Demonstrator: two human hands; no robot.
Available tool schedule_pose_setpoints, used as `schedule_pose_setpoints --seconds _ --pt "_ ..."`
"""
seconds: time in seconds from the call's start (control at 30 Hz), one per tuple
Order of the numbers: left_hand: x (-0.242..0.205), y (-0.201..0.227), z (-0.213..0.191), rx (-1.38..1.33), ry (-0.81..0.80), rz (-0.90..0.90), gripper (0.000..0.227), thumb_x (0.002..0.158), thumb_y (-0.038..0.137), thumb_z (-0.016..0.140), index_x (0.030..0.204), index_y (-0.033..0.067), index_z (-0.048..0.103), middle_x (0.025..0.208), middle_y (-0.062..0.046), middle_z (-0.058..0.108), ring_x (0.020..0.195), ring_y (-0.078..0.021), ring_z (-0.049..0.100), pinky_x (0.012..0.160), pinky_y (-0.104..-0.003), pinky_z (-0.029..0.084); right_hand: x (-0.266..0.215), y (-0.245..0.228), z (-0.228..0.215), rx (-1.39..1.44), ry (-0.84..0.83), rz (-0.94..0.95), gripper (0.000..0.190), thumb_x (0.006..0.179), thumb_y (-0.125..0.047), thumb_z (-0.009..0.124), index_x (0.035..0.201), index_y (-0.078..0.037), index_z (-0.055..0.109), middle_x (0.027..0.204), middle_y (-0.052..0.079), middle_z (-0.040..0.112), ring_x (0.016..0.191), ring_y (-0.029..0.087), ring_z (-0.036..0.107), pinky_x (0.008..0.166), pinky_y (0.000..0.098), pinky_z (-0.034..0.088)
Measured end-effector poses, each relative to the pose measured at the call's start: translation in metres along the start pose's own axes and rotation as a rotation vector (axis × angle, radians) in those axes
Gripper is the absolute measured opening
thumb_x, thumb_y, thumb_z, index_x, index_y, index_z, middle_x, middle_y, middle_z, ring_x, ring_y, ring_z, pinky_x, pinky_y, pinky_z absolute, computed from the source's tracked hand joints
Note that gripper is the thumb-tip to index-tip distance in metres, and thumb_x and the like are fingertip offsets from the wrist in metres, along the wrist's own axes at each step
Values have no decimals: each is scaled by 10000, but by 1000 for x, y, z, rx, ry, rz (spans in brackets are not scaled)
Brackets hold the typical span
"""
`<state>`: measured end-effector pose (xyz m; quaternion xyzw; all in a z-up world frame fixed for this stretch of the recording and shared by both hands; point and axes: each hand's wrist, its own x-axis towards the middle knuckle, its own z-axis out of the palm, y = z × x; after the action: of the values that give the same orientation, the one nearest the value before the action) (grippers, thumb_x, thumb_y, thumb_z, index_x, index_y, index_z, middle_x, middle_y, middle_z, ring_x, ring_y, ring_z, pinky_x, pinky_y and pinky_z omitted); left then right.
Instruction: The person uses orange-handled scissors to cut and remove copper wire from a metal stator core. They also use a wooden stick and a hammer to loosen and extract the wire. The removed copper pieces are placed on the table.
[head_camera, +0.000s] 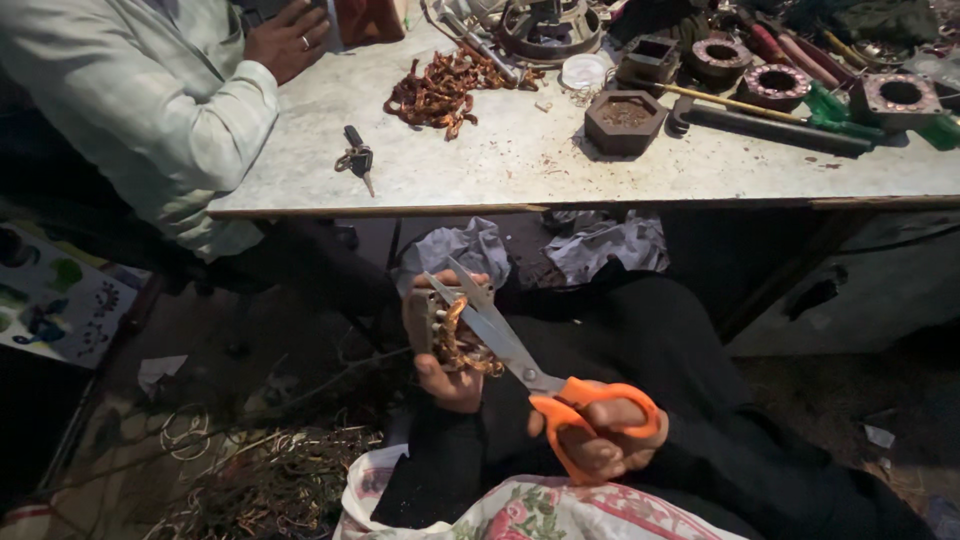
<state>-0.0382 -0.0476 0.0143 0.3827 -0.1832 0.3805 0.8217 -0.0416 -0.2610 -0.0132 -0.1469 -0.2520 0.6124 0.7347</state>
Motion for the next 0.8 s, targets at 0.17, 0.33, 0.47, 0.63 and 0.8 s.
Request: schedule_pose_setpoints --seconds 0.17,0.33,0.47,0.63,0.8 --pt "6 1 -6 95 9 -5 1000 862 768 639 1437 -18 412 1299 -184 581 1180 -317 632 1023 -437 547 0 -10 8 -412 368 -6 485 957 -167 741 1320 82 539 710 0 551 493 57 446 460 220 358" --pt "15 0 -11 244 -38 -2 832 924 665 623 1346 -41 500 1188 -151 641 1078 -254 662 939 -383 572 14 -8 2 -1119 771 -213 494 862 -87 792 1322 -18 625 726 11 656 559 87 555 490 263 441" --pt "23 -7 -23 347 -66 -40 718 987 555 570 1371 -51 521 1173 -118 637 1045 -201 646 925 -345 556 12 -20 -10 -1912 897 -501 398 860 -98 762 1237 -48 645 724 91 681 599 211 681 543 336 539" --pt "20 -24 -44 445 -49 -99 638 1028 426 548 1431 -65 491 1211 -109 609 1098 -190 593 996 -331 491 10 -37 -26 -2211 982 -464 310 869 -95 754 1162 -82 654 693 126 641 602 268 674 542 366 501" --pt "14 -50 -64 321 108 -136 599 1012 432 539 1396 -29 540 1224 -107 628 1104 -202 620 978 -347 508 9 -45 -33 -1711 899 -187 580 791 -189 882 1293 -59 622 788 97 715 650 143 665 595 283 533"
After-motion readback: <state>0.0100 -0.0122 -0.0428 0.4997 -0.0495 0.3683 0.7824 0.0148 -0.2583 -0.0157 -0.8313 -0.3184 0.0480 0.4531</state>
